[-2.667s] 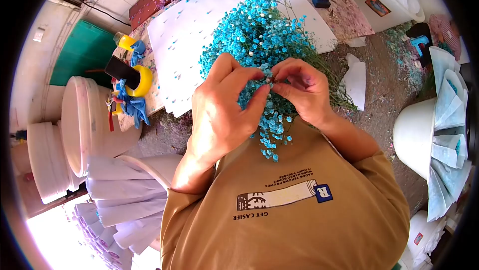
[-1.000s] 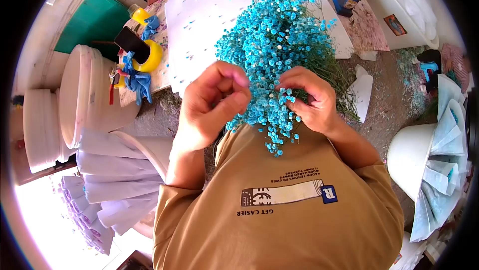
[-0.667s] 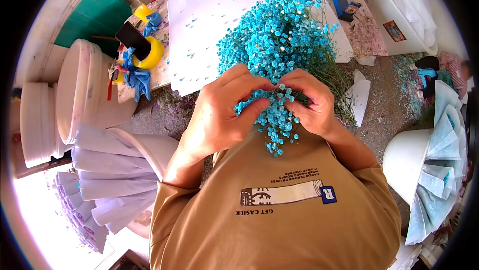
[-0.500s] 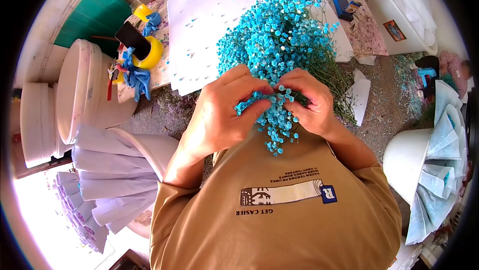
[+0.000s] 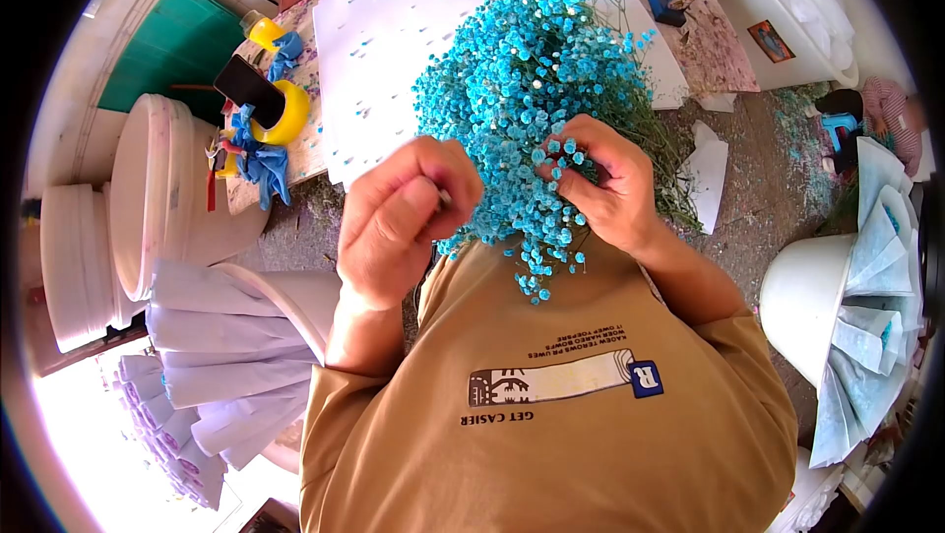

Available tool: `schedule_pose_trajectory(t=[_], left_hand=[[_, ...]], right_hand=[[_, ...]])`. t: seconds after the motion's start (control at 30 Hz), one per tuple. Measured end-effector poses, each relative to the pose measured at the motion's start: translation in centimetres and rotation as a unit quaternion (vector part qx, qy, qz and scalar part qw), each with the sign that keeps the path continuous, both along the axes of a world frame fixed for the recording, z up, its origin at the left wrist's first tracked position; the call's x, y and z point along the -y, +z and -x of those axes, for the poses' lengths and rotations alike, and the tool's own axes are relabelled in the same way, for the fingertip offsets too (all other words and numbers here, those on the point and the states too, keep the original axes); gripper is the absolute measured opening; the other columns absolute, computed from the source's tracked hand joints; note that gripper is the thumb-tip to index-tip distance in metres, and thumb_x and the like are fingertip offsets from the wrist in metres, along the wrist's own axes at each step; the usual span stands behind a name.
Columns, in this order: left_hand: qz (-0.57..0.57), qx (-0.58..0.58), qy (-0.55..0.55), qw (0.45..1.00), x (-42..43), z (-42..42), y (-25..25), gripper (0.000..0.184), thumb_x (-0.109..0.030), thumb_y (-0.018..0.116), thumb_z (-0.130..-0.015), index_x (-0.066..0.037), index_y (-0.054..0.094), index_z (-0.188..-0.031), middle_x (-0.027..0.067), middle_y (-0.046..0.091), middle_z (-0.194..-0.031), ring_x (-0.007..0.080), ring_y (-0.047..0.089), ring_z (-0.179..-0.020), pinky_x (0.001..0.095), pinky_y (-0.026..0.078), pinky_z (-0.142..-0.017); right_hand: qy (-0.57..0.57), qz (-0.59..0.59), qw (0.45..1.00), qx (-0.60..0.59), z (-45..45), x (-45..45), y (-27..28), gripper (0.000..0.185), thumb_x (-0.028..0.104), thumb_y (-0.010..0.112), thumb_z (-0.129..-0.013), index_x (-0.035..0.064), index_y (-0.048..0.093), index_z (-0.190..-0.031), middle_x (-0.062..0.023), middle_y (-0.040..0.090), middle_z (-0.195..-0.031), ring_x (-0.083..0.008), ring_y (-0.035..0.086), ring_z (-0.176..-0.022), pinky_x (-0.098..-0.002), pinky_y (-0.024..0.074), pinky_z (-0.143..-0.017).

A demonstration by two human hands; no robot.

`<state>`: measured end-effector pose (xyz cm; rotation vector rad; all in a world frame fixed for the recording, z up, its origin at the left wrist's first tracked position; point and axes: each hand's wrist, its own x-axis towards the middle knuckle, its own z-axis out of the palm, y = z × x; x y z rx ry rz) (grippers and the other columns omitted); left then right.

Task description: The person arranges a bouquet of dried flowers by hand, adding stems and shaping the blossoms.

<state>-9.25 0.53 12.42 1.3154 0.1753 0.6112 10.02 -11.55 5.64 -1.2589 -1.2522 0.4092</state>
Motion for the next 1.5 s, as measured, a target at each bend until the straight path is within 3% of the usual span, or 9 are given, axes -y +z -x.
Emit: schedule_pose_trajectory(t=[0.13,0.33,0.43,0.67,0.9,1.1,1.2,1.33,1.5], left_hand=[[-0.11,-0.096,0.015,0.989,1.9,0.2,0.3,0.011,0.003,0.056,-0.092,0.0,0.066,-0.098,-0.0002,0.061,-0.082,0.0036,0.049,-0.068,0.0215,0.04,-0.062],[-0.121,-0.153,0.04,0.98,2.3,0.4,-0.3,0.009,0.001,0.059,-0.091,0.0,0.068,-0.095,-0.0011,0.059,-0.076,0.002,0.048,-0.063,0.0211,0.038,-0.056],[-0.177,-0.189,0.066,0.964,2.6,0.0,0.4,0.009,0.001,0.063,-0.089,-0.001,0.068,-0.096,0.0021,0.059,-0.077,0.0066,0.053,-0.063,0.0245,0.042,-0.056],[-0.384,-0.221,0.152,0.884,2.7,-1.2,0.4,0.019,-0.006,0.073,-0.08,-0.002,0.069,-0.099,0.0109,0.058,-0.083,0.0282,0.061,-0.065,0.0374,0.049,-0.058],[-0.446,-0.221,0.176,0.849,2.5,-1.8,-0.9,0.019,-0.007,0.074,-0.078,-0.003,0.068,-0.096,0.0116,0.056,-0.086,0.0314,0.062,-0.069,0.0416,0.05,-0.058],[-0.377,-0.134,0.163,0.902,2.0,-1.7,-1.3,0.009,-0.002,0.07,-0.085,-0.003,0.063,-0.092,0.0076,0.054,-0.083,0.0237,0.058,-0.068,0.0343,0.047,-0.06],[0.055,-0.028,0.059,0.996,1.1,-1.0,-1.6,0.016,-0.017,0.056,-0.103,-0.002,0.059,-0.097,-0.0021,0.051,-0.081,0.0044,0.04,-0.067,0.0219,0.031,-0.055],[0.145,-0.015,0.006,0.989,0.1,-1.4,-0.9,0.017,-0.017,0.057,-0.102,-0.001,0.063,-0.1,-0.004,0.052,-0.079,0.0041,0.039,-0.061,0.0213,0.029,-0.053],[-0.266,-0.16,0.152,0.938,0.7,-2.9,0.1,0.015,-0.002,0.069,-0.086,0.0,0.069,-0.101,0.0052,0.058,-0.075,0.0136,0.053,-0.062,0.0287,0.043,-0.057]], right_hand=[[0.005,0.006,1.0,-0.006,0.1,0.0,-0.1,0.016,-0.005,0.071,-0.083,0.0009,0.067,-0.098,-0.0066,0.065,-0.088,-0.0155,0.062,-0.079,-0.0267,0.0476,-0.071],[0.025,0.121,0.979,-0.161,-0.3,1.1,-1.2,0.029,-0.003,0.066,-0.093,-0.0025,0.059,-0.121,-0.0064,0.065,-0.11,-0.0127,0.063,-0.099,-0.029,0.0515,-0.088],[-0.008,0.042,0.976,-0.216,0.6,0.2,-0.4,0.011,0.004,0.071,-0.092,0.0001,0.066,-0.101,0.0,0.068,-0.089,-0.0027,0.059,-0.077,-0.0215,0.0484,-0.068],[-0.008,0.051,0.976,-0.213,0.8,0.3,-0.3,0.014,0.004,0.071,-0.092,-0.0005,0.065,-0.104,-0.0007,0.067,-0.091,-0.0042,0.061,-0.081,-0.0217,0.0498,-0.07],[-0.009,0.054,0.985,-0.165,0.8,0.5,-0.5,0.013,0.005,0.07,-0.093,-0.0006,0.064,-0.104,-0.0019,0.067,-0.091,-0.0052,0.061,-0.082,-0.0232,0.051,-0.073],[0.042,0.009,0.973,-0.228,0.1,0.6,-1.7,0.02,0.004,0.067,-0.097,-0.0017,0.062,-0.116,-0.0047,0.067,-0.104,-0.0093,0.063,-0.091,-0.0268,0.0526,-0.082],[0.067,-0.009,0.964,-0.257,-0.5,0.8,-2.5,0.027,0.003,0.067,-0.096,-0.0023,0.059,-0.122,-0.0056,0.065,-0.108,-0.0116,0.063,-0.095,-0.0291,0.0533,-0.085],[0.11,0.0,0.952,-0.285,-0.7,1.0,-2.5,0.032,0.001,0.068,-0.095,-0.0033,0.057,-0.125,-0.0071,0.063,-0.11,-0.013,0.062,-0.097,-0.0306,0.0533,-0.087],[0.125,-0.007,0.963,-0.239,-0.8,0.8,-2.4,0.032,0.001,0.066,-0.096,-0.0046,0.057,-0.126,-0.0075,0.063,-0.11,-0.0131,0.062,-0.097,-0.0297,0.0529,-0.088]])
